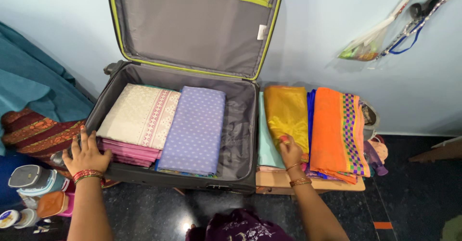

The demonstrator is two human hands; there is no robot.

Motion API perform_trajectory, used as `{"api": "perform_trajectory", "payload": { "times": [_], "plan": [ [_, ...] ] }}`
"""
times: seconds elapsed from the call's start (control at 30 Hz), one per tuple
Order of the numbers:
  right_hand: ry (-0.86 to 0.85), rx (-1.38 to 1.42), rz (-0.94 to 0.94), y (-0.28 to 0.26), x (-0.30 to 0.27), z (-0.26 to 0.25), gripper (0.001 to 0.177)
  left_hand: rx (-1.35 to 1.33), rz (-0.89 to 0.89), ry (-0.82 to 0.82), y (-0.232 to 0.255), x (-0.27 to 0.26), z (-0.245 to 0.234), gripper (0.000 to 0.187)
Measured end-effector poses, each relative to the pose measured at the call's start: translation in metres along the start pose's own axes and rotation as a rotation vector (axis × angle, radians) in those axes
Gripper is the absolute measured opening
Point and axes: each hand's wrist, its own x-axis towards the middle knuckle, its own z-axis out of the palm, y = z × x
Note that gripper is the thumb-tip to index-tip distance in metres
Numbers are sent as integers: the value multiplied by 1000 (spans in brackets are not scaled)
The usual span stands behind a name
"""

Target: The person packs garments into a suitcase by taking folded cloths from a stack and placing them into the suitcase one at a time.

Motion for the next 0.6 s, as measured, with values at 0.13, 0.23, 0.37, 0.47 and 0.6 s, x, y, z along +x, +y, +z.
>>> {"api": "perform_trajectory", "payload": {
  "times": [0.13, 0.23, 0.37, 0.47, 0.6],
  "plan": [
    [98, 559, 214, -23, 18, -19, 25, 5, 2, -12, 1, 1, -4, 90],
    [215, 597, 74, -63, 31, -30, 25, -22, 0, 7, 3, 0, -4, 88],
    [195, 504, 22, -141, 28, -36, 25, -18, -1, 13, 5, 1, -5, 88],
    [217, 441, -149, -180, 32, -47, 27, -14, -9, 14, 7, 0, -6, 85],
    [217, 416, -221, -201, 39, -49, 26, -11, -6, 31, 9, -2, -6, 83]
  ]
}}
